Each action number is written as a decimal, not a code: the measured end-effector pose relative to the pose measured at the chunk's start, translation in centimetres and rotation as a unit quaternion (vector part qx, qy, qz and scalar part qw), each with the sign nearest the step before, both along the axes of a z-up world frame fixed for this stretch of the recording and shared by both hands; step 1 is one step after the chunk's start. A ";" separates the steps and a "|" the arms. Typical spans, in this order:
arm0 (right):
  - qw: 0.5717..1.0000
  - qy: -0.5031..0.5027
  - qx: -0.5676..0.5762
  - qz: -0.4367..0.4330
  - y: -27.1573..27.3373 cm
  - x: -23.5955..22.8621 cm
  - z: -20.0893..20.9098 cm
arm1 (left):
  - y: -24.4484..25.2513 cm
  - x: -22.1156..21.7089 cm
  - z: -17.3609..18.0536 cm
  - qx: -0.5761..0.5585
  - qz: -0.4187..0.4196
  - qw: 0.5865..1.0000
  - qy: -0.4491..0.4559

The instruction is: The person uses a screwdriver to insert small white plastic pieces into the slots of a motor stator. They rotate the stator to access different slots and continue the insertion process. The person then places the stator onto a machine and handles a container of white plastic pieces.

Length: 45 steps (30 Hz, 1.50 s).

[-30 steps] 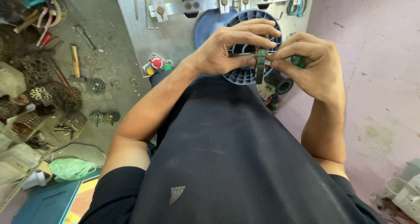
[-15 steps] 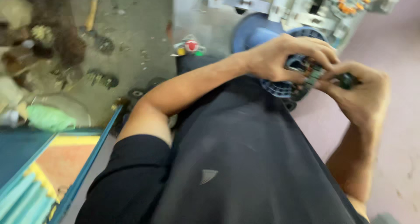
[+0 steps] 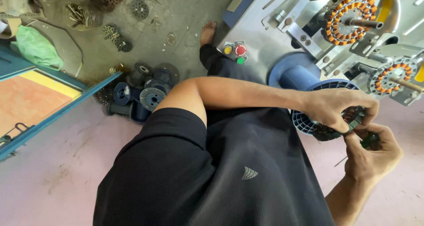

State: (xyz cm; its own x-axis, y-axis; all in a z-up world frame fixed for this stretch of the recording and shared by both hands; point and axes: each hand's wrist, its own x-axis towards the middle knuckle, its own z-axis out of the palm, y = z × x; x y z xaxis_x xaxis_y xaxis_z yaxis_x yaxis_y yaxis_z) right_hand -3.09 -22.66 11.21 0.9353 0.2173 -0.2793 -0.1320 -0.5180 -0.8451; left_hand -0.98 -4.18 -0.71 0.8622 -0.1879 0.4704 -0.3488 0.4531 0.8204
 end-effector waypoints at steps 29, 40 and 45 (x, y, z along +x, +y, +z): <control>0.966 -0.192 -0.100 -0.141 5.9 -6.3 -2.2 | 5.2 -2.2 3.0 0.264 0.073 0.961 -0.032; 0.989 -0.127 0.049 -0.050 3.2 -3.9 0.5 | 4.5 -3.2 4.1 0.301 0.100 0.947 -0.045; 0.993 -0.103 -0.019 -0.053 5.6 -4.1 1.9 | 5.6 -4.5 3.2 0.298 0.127 0.946 -0.026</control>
State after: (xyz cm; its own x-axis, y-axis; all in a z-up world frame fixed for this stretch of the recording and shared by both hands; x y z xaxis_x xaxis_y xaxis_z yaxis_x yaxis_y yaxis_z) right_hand -7.14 -17.07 13.12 0.9904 0.1086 -0.0850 -0.0127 -0.5422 -0.8402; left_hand -5.46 1.37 2.51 0.8934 -0.2233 0.3899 -0.4320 -0.1880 0.8821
